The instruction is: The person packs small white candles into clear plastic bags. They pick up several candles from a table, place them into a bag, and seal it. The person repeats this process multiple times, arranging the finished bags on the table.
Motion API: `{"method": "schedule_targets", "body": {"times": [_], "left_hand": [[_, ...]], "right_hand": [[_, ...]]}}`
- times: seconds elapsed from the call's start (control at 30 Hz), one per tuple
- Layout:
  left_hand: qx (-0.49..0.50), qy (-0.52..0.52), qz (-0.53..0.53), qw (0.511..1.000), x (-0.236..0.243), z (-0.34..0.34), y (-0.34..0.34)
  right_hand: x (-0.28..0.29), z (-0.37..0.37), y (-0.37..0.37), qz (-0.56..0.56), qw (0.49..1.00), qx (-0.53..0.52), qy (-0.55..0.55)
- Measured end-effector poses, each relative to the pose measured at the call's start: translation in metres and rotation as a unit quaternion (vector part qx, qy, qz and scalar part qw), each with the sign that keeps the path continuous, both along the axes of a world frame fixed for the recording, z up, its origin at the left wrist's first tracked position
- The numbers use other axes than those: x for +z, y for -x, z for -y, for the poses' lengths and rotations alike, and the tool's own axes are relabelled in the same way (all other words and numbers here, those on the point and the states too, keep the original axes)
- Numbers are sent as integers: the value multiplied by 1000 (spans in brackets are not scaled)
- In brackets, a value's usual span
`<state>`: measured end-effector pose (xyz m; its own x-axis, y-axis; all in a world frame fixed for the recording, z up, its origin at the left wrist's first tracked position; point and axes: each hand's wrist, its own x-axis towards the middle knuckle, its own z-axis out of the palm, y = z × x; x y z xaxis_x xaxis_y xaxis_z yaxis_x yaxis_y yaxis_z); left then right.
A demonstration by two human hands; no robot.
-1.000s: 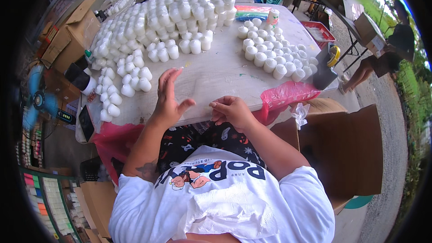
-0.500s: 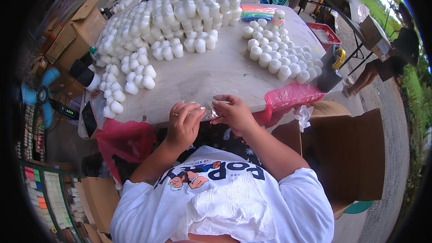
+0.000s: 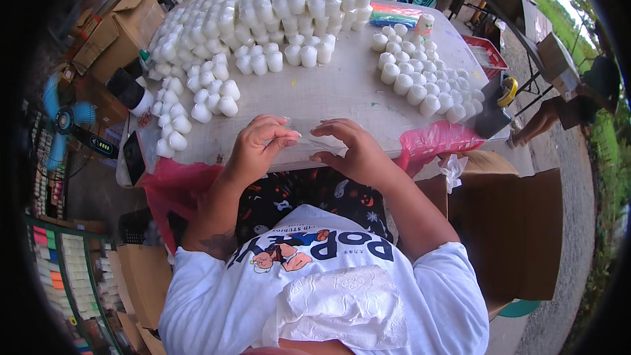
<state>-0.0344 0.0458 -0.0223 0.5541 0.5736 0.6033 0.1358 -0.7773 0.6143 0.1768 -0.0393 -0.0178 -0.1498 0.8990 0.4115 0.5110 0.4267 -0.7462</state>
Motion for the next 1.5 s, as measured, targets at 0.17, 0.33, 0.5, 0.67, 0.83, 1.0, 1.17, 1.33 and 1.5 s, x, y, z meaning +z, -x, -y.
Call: {"method": "schedule_targets", "body": {"times": [0.17, 0.33, 0.5, 0.67, 0.83, 1.0, 1.17, 1.33, 1.5], "left_hand": [[-21, 306, 133, 942, 21, -22, -3], [128, 231, 51, 963, -18, -58, -9], [111, -172, -69, 976, -20, 19, -9], [110, -253, -134, 952, -53, 24, -1], [126, -184, -61, 973, -49, 8, -1], [125, -149, -51, 980, -42, -3, 5], [69, -150, -78, 983, -34, -18, 7], [44, -186, -120, 974, -27, -17, 11], [101, -149, -87, 980, -20, -1, 9]], "right_hand": [[-7, -12, -11, -255, 950, 70, 168], [-12, -16, 1, -378, 873, -37, 306], [-28, -22, 3, -421, 843, -93, 320], [-40, -35, 2, -468, 812, -100, 334], [-25, -29, 20, -365, 863, -162, 308], [-14, -7, 13, 64, 991, -99, -65], [-13, -17, 6, 93, 993, -42, -61], [7, -14, 13, 19, 994, -48, 92], [-15, -29, 18, -4, 996, -84, 38]]}}
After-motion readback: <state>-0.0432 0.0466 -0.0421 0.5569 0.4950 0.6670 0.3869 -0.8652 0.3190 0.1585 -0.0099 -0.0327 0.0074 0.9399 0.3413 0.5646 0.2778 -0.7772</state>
